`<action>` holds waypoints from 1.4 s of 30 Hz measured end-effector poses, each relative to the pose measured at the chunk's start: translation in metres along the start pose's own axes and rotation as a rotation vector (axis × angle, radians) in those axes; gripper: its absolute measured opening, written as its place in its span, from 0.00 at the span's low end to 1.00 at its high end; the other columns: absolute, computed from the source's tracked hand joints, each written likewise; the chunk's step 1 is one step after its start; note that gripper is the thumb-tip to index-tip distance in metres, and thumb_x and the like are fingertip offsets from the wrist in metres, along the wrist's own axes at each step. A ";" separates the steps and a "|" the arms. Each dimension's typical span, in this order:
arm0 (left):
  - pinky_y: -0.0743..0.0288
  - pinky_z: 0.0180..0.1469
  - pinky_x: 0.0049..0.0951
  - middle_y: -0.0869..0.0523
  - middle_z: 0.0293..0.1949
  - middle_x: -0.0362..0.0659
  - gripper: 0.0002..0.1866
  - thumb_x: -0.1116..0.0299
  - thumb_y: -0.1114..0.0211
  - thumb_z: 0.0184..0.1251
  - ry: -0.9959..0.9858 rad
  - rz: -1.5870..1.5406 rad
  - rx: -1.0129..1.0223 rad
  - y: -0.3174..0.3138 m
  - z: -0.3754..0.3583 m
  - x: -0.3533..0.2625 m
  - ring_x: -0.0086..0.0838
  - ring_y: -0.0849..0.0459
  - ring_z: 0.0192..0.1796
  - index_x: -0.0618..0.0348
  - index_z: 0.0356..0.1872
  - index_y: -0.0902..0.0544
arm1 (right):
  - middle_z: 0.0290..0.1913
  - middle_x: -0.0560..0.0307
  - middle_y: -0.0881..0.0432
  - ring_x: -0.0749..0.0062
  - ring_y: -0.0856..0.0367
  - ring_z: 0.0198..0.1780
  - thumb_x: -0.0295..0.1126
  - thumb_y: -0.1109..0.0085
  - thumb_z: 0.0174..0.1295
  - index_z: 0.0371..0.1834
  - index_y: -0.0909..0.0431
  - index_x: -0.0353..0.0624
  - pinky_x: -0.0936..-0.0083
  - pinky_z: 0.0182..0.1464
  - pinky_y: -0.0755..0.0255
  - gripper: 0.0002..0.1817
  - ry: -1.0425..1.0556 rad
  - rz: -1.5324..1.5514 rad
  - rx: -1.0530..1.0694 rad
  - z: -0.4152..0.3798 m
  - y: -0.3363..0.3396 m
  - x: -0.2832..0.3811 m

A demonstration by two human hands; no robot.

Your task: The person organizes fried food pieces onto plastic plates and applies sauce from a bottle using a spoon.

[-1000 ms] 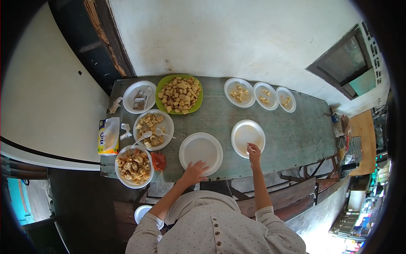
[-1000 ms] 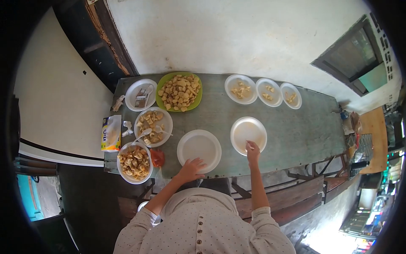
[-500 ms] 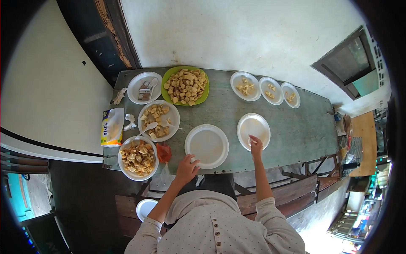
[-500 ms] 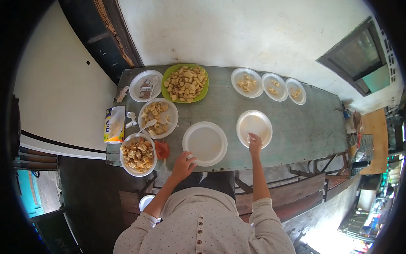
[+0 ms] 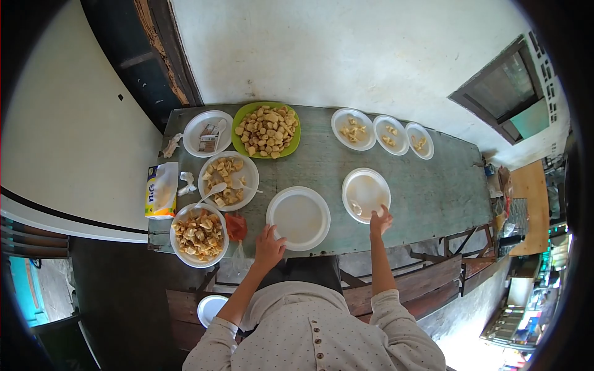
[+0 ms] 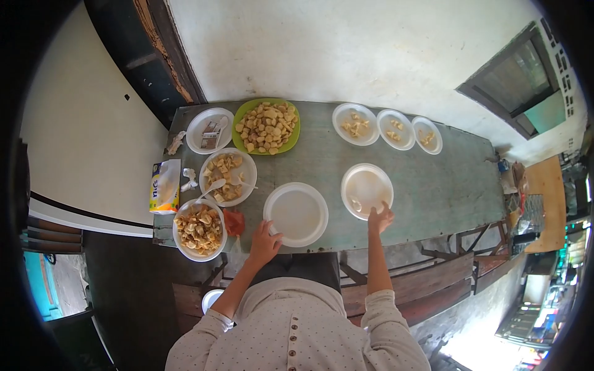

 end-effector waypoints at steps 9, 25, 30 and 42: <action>0.40 0.54 0.47 0.34 0.56 0.50 0.10 0.65 0.34 0.46 0.041 -0.015 -0.001 0.001 -0.008 0.005 0.44 0.42 0.64 0.47 0.33 0.16 | 0.55 0.39 0.36 0.45 0.36 0.56 0.34 0.35 0.38 0.63 0.45 0.40 0.58 0.58 0.42 0.44 -0.349 0.242 0.115 0.015 -0.055 -0.076; 0.40 0.55 0.50 0.34 0.56 0.49 0.09 0.66 0.33 0.45 0.172 -0.071 0.037 0.007 -0.011 0.012 0.45 0.43 0.64 0.48 0.31 0.17 | 0.49 0.47 0.31 0.62 0.25 0.38 0.28 0.40 0.46 0.59 0.41 0.45 0.68 0.28 0.24 0.33 -0.008 0.351 0.429 0.005 -0.124 0.074; 0.30 0.46 0.36 0.22 0.39 0.46 0.11 0.58 0.36 0.51 0.138 -0.321 0.156 0.024 0.018 -0.028 0.38 0.24 0.47 0.53 0.31 0.18 | 0.55 0.46 0.41 0.47 0.43 0.55 0.25 0.39 0.42 0.62 0.41 0.53 0.53 0.52 0.39 0.39 0.198 0.044 0.037 -0.023 -0.075 0.162; 0.34 0.30 0.34 0.26 0.22 0.47 0.08 0.68 0.45 0.61 -0.463 -0.793 0.258 0.083 0.051 -0.187 0.39 0.25 0.25 0.62 0.28 0.29 | 0.50 0.50 0.36 0.53 0.36 0.52 0.24 0.43 0.42 0.54 0.35 0.53 0.57 0.49 0.36 0.30 0.317 -0.049 -0.031 0.017 -0.106 0.204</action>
Point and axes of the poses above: each hand's wrist, its own z-axis towards the middle knuckle, its own y-axis out of the back of the hand, x = y × z, the point moved 6 cm from there along z, towards the middle knuckle
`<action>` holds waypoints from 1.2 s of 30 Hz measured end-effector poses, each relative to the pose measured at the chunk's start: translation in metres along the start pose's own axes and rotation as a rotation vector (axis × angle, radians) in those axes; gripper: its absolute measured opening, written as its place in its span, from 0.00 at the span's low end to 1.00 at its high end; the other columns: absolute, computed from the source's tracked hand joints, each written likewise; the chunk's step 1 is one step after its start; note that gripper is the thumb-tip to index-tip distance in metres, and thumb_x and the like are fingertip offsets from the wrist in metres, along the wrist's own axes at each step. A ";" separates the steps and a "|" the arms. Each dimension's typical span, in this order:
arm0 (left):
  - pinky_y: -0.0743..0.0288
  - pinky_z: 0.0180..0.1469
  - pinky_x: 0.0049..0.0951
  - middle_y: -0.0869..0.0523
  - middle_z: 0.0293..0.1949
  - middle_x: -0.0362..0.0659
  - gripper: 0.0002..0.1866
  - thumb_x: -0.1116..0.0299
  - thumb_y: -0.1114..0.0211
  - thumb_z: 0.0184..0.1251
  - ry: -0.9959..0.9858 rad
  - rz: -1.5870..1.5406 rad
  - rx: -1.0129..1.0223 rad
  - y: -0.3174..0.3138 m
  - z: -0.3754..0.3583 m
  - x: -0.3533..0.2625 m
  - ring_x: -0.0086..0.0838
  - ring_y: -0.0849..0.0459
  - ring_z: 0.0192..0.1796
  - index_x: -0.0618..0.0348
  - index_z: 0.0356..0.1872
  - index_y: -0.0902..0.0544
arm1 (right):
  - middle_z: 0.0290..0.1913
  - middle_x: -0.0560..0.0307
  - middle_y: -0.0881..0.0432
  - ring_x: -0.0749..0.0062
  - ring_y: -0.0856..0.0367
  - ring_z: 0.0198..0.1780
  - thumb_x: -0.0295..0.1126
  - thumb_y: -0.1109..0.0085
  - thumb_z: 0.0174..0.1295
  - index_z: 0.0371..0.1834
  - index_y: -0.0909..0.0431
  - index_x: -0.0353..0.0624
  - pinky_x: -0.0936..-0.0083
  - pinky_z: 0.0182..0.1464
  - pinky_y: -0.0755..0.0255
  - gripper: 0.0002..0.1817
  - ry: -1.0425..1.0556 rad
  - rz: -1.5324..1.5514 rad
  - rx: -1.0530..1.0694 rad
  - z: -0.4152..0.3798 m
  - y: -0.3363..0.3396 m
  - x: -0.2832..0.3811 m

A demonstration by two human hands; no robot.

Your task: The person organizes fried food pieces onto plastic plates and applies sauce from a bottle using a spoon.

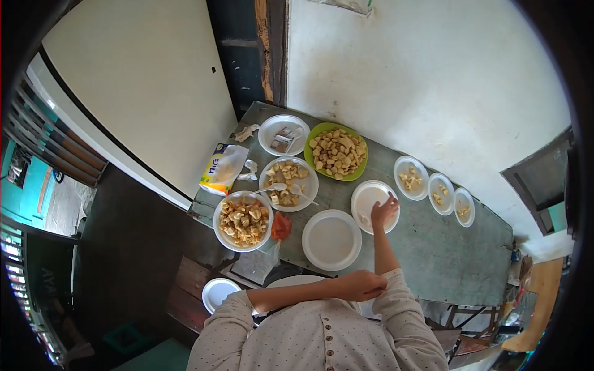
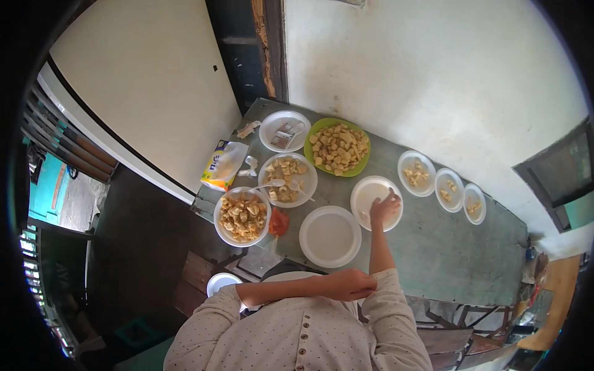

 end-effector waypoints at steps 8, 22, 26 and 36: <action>0.33 0.31 0.25 0.25 0.21 0.40 0.10 0.67 0.47 0.64 0.027 -0.557 0.107 -0.001 -0.022 -0.025 0.22 0.26 0.26 0.63 0.27 0.29 | 0.44 0.45 0.32 0.50 0.31 0.46 0.23 0.45 0.41 0.50 0.32 0.44 0.59 0.46 0.36 0.26 -0.018 0.135 -0.210 -0.013 -0.002 -0.020; 0.30 0.30 0.31 0.21 0.26 0.48 0.11 0.64 0.41 0.58 0.796 0.056 -0.623 0.057 -0.197 0.071 0.34 0.23 0.26 0.64 0.29 0.25 | 0.38 0.61 0.25 0.63 0.30 0.44 0.36 0.40 0.49 0.37 0.23 0.49 0.60 0.43 0.41 0.11 0.634 0.326 0.498 -0.211 -0.020 0.172; 0.28 0.31 0.32 0.21 0.26 0.48 0.10 0.65 0.40 0.58 0.784 0.310 -0.934 0.089 -0.239 0.080 0.37 0.21 0.27 0.63 0.30 0.24 | 0.34 0.65 0.24 0.67 0.29 0.43 0.35 0.40 0.47 0.26 0.21 0.49 0.61 0.45 0.42 0.05 0.654 0.329 0.582 -0.211 -0.036 0.168; 0.34 0.54 0.37 0.27 0.48 0.50 0.37 0.61 0.31 0.50 0.735 0.445 -0.975 0.100 -0.225 0.109 0.39 0.26 0.49 0.61 0.59 0.40 | 0.36 0.63 0.25 0.66 0.28 0.46 0.30 0.35 0.42 0.27 0.19 0.50 0.65 0.47 0.42 0.07 0.624 0.776 0.523 -0.190 0.069 0.175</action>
Point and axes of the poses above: each hand's wrist, its own z-axis towards the middle knuckle, its own y-axis out of the back of the hand, x = y × z, the point moved 6 cm from there along z, towards the middle knuckle
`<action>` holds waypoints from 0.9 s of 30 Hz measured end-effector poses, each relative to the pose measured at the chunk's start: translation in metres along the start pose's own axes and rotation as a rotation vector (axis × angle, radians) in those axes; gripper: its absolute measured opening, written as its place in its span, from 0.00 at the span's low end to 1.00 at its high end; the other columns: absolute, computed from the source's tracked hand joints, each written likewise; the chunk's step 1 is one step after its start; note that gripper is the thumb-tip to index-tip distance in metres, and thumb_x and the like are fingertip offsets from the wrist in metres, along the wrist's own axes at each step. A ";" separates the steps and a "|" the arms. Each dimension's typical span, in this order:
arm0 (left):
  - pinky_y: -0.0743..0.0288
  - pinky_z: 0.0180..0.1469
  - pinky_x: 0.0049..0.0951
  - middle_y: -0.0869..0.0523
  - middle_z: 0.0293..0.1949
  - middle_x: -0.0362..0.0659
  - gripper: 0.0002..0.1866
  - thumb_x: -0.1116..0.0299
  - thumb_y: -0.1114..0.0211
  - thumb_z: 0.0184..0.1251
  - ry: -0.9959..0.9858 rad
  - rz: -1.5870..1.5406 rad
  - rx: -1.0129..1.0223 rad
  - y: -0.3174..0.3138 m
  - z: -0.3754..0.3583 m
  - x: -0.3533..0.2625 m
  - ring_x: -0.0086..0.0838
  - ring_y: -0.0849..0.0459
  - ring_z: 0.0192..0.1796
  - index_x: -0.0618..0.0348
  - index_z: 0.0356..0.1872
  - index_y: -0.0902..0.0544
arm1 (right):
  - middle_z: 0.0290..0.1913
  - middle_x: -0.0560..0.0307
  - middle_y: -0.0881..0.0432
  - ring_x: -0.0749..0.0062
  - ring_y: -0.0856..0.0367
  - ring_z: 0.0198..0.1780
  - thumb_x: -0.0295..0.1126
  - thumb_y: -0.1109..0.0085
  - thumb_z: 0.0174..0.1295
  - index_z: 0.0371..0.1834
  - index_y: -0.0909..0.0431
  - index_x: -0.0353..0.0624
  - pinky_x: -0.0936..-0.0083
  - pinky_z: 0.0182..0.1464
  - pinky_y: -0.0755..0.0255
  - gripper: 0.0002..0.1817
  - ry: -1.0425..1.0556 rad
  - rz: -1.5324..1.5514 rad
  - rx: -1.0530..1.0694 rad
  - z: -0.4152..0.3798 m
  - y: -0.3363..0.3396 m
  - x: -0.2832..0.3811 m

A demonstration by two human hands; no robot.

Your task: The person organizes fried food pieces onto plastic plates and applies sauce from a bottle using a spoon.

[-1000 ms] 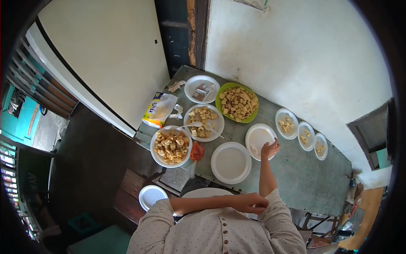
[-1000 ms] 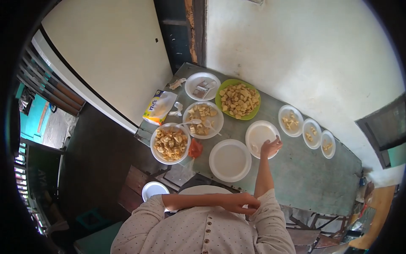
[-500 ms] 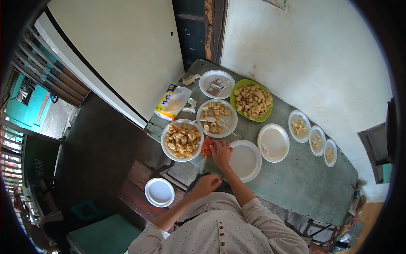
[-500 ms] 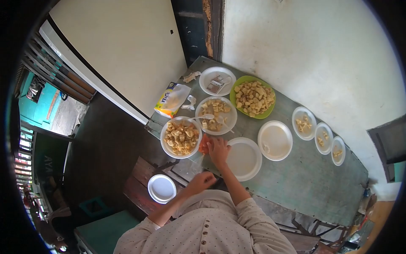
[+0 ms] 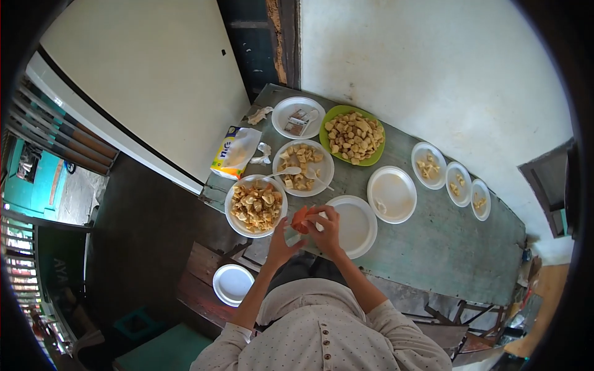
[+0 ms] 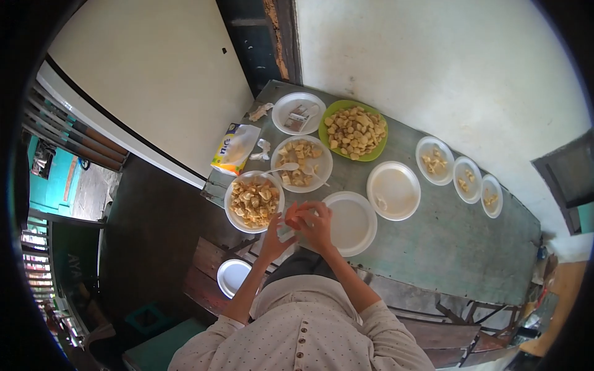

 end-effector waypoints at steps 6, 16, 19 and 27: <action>0.27 0.42 0.20 0.27 0.51 0.44 0.28 0.71 0.40 0.60 0.233 -1.052 0.283 -0.050 -0.008 -0.072 0.23 0.23 0.43 0.60 0.60 0.40 | 0.55 0.53 0.33 0.64 0.32 0.54 0.38 0.42 0.56 0.53 0.33 0.48 0.69 0.54 0.38 0.22 -0.433 1.033 -0.016 -0.018 0.031 -0.029; 0.27 0.40 0.24 0.24 0.44 0.46 0.30 0.64 0.42 0.63 0.095 -0.624 0.681 -0.109 -0.045 -0.090 0.27 0.23 0.44 0.64 0.61 0.43 | 0.56 0.51 0.33 0.64 0.27 0.51 0.53 0.55 0.61 0.62 0.44 0.42 0.68 0.52 0.31 0.33 -0.893 1.522 -0.017 -0.096 0.039 -0.077; 0.27 0.42 0.28 0.23 0.42 0.50 0.27 0.62 0.41 0.61 -0.055 -0.266 0.765 -0.097 -0.051 -0.115 0.33 0.22 0.43 0.65 0.58 0.37 | 0.52 0.53 0.29 0.68 0.25 0.43 0.49 0.53 0.61 0.60 0.41 0.43 0.73 0.41 0.26 0.29 -0.946 1.591 -0.030 -0.107 0.055 -0.101; 0.28 0.45 0.30 0.22 0.43 0.48 0.22 0.61 0.41 0.60 -0.160 -0.267 0.797 -0.093 -0.060 -0.110 0.34 0.23 0.43 0.59 0.54 0.30 | 0.35 0.58 0.26 0.79 0.28 0.24 0.26 0.40 0.49 0.49 0.34 0.45 0.87 0.19 0.34 0.23 -1.017 0.862 -0.012 -0.085 0.092 -0.106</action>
Point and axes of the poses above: each hand's wrist, its own z-axis towards the middle knuckle, its own y-axis out of the back of the hand, x = y × z, the point moved 6 cm from there along z, towards the middle knuckle
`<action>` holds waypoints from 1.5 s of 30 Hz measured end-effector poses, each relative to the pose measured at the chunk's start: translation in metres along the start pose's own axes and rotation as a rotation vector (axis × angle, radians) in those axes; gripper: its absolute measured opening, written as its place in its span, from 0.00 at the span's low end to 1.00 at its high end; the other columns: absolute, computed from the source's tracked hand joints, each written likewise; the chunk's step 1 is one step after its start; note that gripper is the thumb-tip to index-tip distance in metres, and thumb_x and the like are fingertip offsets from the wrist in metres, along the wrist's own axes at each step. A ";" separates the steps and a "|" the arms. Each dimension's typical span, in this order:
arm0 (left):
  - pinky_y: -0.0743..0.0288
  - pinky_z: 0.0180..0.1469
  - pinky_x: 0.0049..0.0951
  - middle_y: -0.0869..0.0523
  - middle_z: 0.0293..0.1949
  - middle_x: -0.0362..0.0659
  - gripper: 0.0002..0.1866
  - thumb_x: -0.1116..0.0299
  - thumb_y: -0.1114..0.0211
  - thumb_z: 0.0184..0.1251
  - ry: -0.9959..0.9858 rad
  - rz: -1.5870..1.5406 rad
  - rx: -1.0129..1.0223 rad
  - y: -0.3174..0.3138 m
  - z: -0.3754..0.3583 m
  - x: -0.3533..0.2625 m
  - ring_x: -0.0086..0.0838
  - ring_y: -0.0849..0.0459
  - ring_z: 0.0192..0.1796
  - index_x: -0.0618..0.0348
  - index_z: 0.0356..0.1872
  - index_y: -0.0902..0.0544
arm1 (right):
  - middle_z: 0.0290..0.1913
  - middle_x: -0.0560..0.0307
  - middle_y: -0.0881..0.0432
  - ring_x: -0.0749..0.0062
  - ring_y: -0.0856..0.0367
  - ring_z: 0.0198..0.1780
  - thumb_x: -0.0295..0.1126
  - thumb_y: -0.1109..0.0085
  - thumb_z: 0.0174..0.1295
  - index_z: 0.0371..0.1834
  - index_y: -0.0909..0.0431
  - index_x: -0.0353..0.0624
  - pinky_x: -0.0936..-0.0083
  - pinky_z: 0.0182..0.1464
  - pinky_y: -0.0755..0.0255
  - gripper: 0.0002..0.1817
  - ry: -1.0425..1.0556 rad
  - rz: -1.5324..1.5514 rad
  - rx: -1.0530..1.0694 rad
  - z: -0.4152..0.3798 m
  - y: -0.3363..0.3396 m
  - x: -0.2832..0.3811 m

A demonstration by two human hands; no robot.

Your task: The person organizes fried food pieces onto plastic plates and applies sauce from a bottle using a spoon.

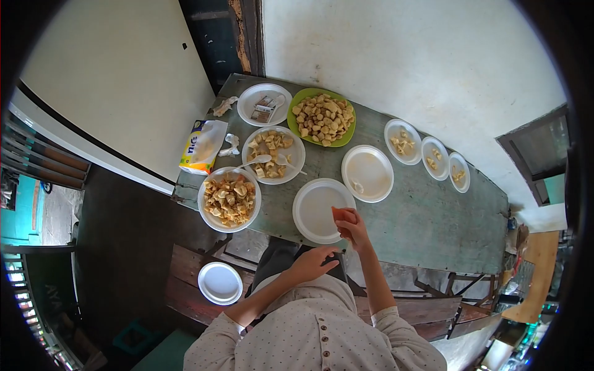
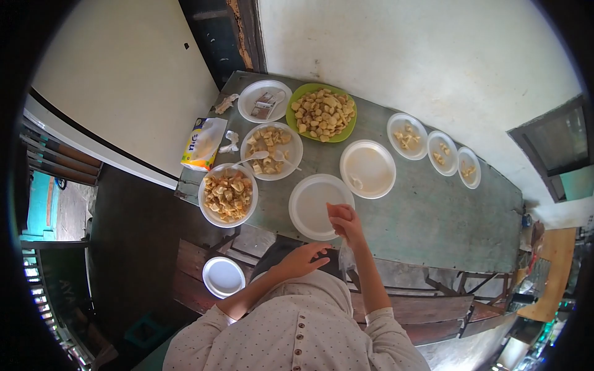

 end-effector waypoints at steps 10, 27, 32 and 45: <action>0.28 0.43 0.37 0.22 0.39 0.49 0.20 0.62 0.41 0.57 0.158 0.190 -0.300 0.032 -0.009 0.071 0.42 0.22 0.42 0.59 0.49 0.29 | 0.28 0.59 0.25 0.80 0.28 0.22 0.19 0.39 0.41 0.43 0.29 0.44 0.85 0.18 0.36 0.22 0.019 -0.069 0.005 0.020 -0.008 -0.013; 0.26 0.22 0.27 0.22 0.17 0.43 0.26 0.76 0.39 0.54 0.221 -0.161 -0.669 0.055 0.022 0.149 0.28 0.20 0.18 0.63 0.53 0.39 | 0.32 0.57 0.24 0.81 0.27 0.23 0.19 0.39 0.39 0.42 0.28 0.42 0.88 0.19 0.35 0.21 0.129 -0.219 -0.108 0.029 0.010 -0.023; 0.25 0.21 0.22 0.18 0.20 0.47 0.17 0.73 0.39 0.57 0.353 -0.348 -0.501 0.032 0.012 0.156 0.26 0.18 0.20 0.66 0.45 0.31 | 0.30 0.57 0.24 0.81 0.28 0.21 0.20 0.40 0.40 0.41 0.27 0.41 0.87 0.18 0.36 0.20 0.149 -0.403 -0.117 0.030 0.006 -0.031; 0.25 0.21 0.22 0.18 0.20 0.47 0.13 0.70 0.41 0.60 0.401 -0.359 -0.476 0.030 0.005 0.152 0.25 0.17 0.21 0.67 0.42 0.29 | 0.34 0.51 0.23 0.63 0.23 0.35 0.23 0.39 0.36 0.38 0.25 0.41 0.73 0.38 0.29 0.20 0.620 -0.922 -0.116 0.033 -0.017 -0.023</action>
Point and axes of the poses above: each hand's wrist, its own z-axis towards the middle knuckle, its own y-axis out of the back of the hand, x = y × z, the point moved 6 cm from there along z, towards the middle knuckle
